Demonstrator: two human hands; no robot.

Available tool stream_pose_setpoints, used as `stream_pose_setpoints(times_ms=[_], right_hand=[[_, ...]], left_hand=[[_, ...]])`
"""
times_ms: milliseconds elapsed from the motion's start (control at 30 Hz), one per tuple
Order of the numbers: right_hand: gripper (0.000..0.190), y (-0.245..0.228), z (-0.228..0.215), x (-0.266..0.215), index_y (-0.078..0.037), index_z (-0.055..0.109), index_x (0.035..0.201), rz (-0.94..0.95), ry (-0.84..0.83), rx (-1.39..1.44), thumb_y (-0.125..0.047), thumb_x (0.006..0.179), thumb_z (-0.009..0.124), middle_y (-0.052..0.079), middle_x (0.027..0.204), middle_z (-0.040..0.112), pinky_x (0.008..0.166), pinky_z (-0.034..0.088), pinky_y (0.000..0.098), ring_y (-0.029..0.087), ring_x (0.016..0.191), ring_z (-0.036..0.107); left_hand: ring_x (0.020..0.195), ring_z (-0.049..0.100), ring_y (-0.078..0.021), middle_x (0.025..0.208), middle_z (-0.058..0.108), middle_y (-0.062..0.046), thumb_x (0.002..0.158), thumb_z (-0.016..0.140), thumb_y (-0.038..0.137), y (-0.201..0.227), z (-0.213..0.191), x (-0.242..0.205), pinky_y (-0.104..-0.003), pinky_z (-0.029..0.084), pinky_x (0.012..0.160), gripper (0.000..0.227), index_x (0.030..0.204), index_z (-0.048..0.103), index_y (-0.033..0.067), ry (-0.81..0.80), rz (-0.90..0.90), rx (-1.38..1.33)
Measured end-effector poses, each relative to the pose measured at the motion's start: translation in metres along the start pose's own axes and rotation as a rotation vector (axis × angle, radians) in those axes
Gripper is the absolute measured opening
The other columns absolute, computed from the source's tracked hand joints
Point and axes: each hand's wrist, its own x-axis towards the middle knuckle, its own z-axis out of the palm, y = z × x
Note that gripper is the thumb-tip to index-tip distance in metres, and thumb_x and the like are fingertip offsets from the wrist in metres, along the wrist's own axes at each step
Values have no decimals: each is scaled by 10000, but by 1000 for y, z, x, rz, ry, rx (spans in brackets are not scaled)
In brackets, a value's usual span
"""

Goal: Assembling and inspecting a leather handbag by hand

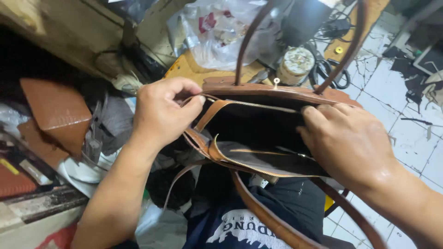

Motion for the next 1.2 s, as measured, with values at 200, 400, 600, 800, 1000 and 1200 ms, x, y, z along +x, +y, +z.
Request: stream_pose_setpoints(times_ms=[200,400,600,800,1000,1200], right_hand=[[123,8,16,1,-249,602,734,-66,175,-25,-217,834,666,-33,802,617,655,505,379,245,795,640],[230,12,4,-5,-175,485,746,-36,272,210,-150,940,606,9,667,566,666,509,408,274,663,597],[97,21,-7,-10,-94,598,903,-67,309,540,-107,997,617,81,841,685,724,531,446,341,793,649],[210,65,-18,-45,-134,722,1163,226,170,763,-184,959,710,69,1110,753,862,518,384,263,999,696],[322,80,-1,-60,-168,704,1131,405,-99,900,-292,842,777,8,995,767,660,601,321,150,869,733],[194,66,17,-66,-99,650,1097,383,43,940,-111,911,707,37,1010,758,698,579,316,176,783,744]], left_hand=[[770,710,-141,863,782,53,783,739,293,22,-16,3,-321,523,739,171,932,785,221,-124,-94,236],[1073,648,-343,1167,681,-108,802,780,254,87,-15,-2,-477,500,887,439,1182,627,95,-107,381,291],[916,671,-305,989,676,-68,705,762,207,111,80,12,-446,489,785,442,1090,572,101,-361,732,266],[657,680,-341,781,631,-52,848,606,136,112,101,20,-499,499,489,142,951,696,173,-346,788,344],[676,658,-339,796,614,-67,751,635,99,118,104,18,-499,506,503,136,870,684,144,-453,758,318],[670,731,-337,721,729,-31,841,780,595,134,121,16,-488,534,503,397,877,664,218,-573,665,542]])
